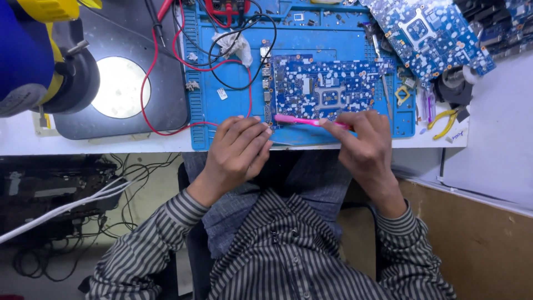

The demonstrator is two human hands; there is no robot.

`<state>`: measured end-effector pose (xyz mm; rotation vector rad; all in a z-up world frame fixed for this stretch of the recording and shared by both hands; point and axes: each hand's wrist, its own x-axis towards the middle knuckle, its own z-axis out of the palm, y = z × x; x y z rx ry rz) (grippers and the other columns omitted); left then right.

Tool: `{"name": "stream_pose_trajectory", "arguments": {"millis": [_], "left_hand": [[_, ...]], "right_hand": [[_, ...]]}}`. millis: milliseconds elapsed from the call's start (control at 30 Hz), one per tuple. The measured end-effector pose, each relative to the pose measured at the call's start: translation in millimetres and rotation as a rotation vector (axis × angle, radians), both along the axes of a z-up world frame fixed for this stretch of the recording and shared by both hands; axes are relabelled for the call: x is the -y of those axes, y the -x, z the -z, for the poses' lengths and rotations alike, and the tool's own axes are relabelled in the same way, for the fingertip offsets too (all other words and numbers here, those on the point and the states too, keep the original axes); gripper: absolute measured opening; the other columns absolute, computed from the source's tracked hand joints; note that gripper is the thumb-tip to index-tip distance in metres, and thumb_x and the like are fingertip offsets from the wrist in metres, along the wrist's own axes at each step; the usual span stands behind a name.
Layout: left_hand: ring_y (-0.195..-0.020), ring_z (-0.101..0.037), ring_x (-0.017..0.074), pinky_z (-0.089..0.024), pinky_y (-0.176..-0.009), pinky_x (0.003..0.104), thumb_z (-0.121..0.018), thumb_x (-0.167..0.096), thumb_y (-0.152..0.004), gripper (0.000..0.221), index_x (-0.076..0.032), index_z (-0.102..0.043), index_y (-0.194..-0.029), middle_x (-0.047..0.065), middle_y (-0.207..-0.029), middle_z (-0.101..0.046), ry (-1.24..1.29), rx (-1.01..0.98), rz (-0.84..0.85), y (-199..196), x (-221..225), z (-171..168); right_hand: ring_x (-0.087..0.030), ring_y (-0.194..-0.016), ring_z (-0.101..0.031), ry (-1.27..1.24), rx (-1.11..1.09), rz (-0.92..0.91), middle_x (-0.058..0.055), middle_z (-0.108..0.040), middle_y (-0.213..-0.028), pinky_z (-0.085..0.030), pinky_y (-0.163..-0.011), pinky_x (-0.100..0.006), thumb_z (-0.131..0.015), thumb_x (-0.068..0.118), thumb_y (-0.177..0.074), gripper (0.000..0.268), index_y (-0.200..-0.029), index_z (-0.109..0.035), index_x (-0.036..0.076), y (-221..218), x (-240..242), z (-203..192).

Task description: The person pours a liquid from a bottle onto a circuit board and then scrubs the surface of the board with a pink brush.

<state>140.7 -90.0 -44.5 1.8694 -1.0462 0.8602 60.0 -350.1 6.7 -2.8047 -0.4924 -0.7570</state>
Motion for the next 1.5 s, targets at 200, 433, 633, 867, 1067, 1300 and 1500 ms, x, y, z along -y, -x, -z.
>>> {"name": "stream_pose_trajectory", "arguments": {"millis": [200, 433, 633, 867, 1067, 1300, 1500], "left_hand": [[-0.094, -0.070, 0.0287, -0.057, -0.082, 0.043, -0.072, -0.003, -0.094, 0.024, -0.006, -0.074, -0.117, 0.008, -0.097, -0.073, -0.088, -0.138, 0.026, -25, 3, -28], [-0.068, -0.042, 0.0287, -0.032, -0.056, 0.043, -0.061, 0.019, -0.078, 0.043, -0.005, -0.059, -0.113, 0.011, -0.064, -0.045, -0.565, -0.185, 0.117, -98, 50, -57], [-0.065, -0.061, 0.0360, -0.044, -0.049, 0.051, -0.088, -0.003, -0.073, 0.044, -0.007, -0.060, -0.107, 0.012, -0.073, -0.064, -0.705, -0.293, 0.270, -140, 84, -31], [-0.085, -0.067, 0.0348, -0.050, -0.059, 0.052, -0.094, -0.011, -0.066, 0.059, -0.007, -0.064, -0.117, 0.009, -0.087, -0.074, -0.723, -0.342, 0.330, -151, 86, -41], [-0.084, -0.070, 0.0340, -0.053, -0.063, 0.051, -0.093, -0.012, -0.071, 0.061, -0.006, -0.061, -0.123, 0.010, -0.091, -0.076, -0.722, -0.431, 0.379, -151, 86, -45], [-0.076, -0.069, 0.0393, -0.051, -0.059, 0.055, -0.092, -0.006, -0.069, 0.058, -0.004, -0.061, -0.118, 0.013, -0.083, -0.074, -0.649, -0.364, 0.361, -150, 84, -37], [-0.076, -0.071, 0.0349, -0.052, -0.059, 0.053, -0.093, -0.007, -0.067, 0.059, -0.007, -0.064, -0.117, 0.009, -0.082, -0.075, -0.614, -0.339, 0.333, -152, 85, -24]], "right_hand": [[-0.026, -0.084, -0.052, -0.139, 0.073, 0.059, -0.007, -0.068, -0.101, -0.046, -0.073, -0.036, -0.059, -0.014, -0.099, 0.040, -0.110, -0.086, 0.014, 3, 2, -11], [-0.033, -0.090, -0.054, -0.209, -0.013, 0.039, -0.012, -0.070, -0.106, -0.036, -0.083, -0.044, -0.058, -0.010, -0.109, 0.029, -0.116, -0.077, 0.009, 12, -1, -8], [-0.033, -0.091, -0.054, -0.203, -0.024, 0.010, -0.011, -0.072, -0.107, -0.038, -0.084, -0.044, -0.058, -0.011, -0.106, 0.030, -0.114, -0.077, 0.010, 7, 5, -5], [-0.034, -0.088, -0.054, -0.152, -0.021, -0.036, -0.014, -0.071, -0.104, -0.038, -0.079, -0.045, -0.055, -0.010, -0.105, 0.027, -0.111, -0.077, 0.005, -10, -4, -3], [-0.031, -0.087, -0.054, -0.180, -0.118, -0.070, -0.012, -0.070, -0.107, -0.033, -0.081, -0.044, -0.050, -0.011, -0.102, 0.033, -0.115, -0.074, 0.008, -13, -7, 2], [-0.033, -0.088, -0.052, -0.216, -0.099, -0.026, -0.014, -0.070, -0.106, -0.038, -0.083, -0.045, -0.052, -0.014, -0.103, 0.033, -0.115, -0.076, 0.006, -12, -1, 1], [-0.033, -0.091, -0.055, -0.215, -0.090, 0.008, -0.011, -0.072, -0.107, -0.038, -0.086, -0.046, -0.053, -0.013, -0.104, 0.034, -0.113, -0.079, 0.007, -6, -8, 6]]}}
